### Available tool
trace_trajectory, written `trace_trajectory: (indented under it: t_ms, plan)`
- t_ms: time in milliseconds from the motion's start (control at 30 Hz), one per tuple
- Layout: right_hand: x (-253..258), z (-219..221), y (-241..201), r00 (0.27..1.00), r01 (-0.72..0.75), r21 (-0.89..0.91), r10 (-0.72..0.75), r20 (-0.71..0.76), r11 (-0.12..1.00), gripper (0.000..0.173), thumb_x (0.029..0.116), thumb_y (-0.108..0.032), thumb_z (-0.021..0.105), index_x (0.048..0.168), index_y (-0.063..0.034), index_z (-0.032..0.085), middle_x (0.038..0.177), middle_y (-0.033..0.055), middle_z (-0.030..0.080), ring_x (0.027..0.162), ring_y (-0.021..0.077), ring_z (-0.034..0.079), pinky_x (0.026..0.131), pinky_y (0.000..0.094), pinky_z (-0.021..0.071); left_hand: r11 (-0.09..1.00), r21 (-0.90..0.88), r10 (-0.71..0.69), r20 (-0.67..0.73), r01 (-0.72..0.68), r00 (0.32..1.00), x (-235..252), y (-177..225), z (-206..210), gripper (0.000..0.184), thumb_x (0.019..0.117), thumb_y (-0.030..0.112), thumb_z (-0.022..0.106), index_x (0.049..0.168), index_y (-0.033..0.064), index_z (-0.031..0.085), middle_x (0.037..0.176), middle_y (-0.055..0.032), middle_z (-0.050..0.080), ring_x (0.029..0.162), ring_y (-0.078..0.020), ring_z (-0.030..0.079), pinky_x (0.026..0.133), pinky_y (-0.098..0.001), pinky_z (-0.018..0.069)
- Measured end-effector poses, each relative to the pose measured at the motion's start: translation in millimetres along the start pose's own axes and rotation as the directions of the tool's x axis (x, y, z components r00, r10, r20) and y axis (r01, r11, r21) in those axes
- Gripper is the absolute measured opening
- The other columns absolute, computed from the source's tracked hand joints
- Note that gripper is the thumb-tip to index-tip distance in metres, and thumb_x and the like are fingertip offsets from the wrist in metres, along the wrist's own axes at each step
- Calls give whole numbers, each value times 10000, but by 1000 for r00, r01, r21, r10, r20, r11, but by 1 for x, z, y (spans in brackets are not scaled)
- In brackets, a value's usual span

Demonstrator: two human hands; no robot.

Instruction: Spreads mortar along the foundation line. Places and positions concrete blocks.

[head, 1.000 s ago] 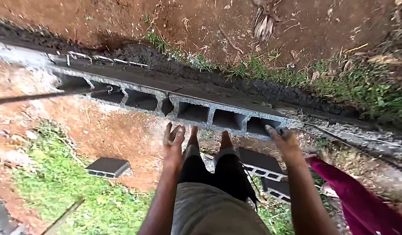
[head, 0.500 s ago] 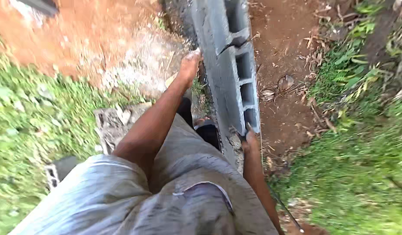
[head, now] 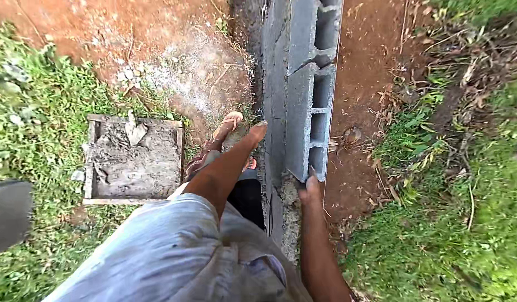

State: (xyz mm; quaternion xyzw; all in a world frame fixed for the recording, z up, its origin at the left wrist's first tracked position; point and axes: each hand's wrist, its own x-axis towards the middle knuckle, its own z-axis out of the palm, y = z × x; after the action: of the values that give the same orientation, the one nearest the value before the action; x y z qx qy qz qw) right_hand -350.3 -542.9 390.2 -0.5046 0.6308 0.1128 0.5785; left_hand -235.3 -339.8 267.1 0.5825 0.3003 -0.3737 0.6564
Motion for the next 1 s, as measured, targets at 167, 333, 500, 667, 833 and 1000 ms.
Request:
trace_trajectory:
  t_ms: [167,333,500,667,833,1000]
  plan:
    - [9,-1,2,999,-49,51,50,-16,998,522,1083,-465,477,1416,-66,527,1323,159,614,1124,260,632,908,443,558,993,-120,-6,-42,1,999,70,26,36,630,1112,523,264,1571,114,401,1614,-150,404,1494,-314,376,1190,-578,347]
    - [9,-4,-1,998,-63,137,65,-7,989,451,1073,-375,541,1385,-49,544,1276,149,640,1111,243,653,899,426,579,966,-258,-79,-176,32,981,128,65,59,752,1076,632,237,1541,70,419,1610,-178,392,1482,-320,384,1165,-588,370]
    - [12,-8,0,999,-47,114,48,-7,992,427,1094,-317,507,1381,-2,531,1237,185,636,1054,262,662,864,426,593,944,-330,-83,-231,2,969,163,87,69,772,1066,656,214,1530,78,428,1547,-209,445,1405,-337,459,1082,-589,439]
    - [12,-9,3,1000,-18,137,17,6,990,404,1110,-280,468,1374,20,523,1220,191,636,1043,259,664,858,431,596,939,-345,-96,-233,10,968,184,105,72,790,1052,685,196,1532,105,435,1529,-205,470,1381,-342,491,1065,-610,455]
    - [13,-7,3,999,-26,175,30,-26,984,380,1103,-243,490,1364,32,517,1207,200,629,1025,264,666,842,422,602,937,-349,-84,-237,-4,968,194,112,76,787,1053,685,199,1512,101,458,1481,-201,522,1333,-327,539,1039,-585,483]
    - [8,-5,0,998,-20,170,29,-52,985,362,1106,-216,482,1358,43,500,1181,202,624,1001,256,672,829,414,612,926,-374,-59,-275,-50,960,197,110,81,798,1056,679,179,1495,78,468,1455,-215,539,1309,-335,557,1024,-587,494]
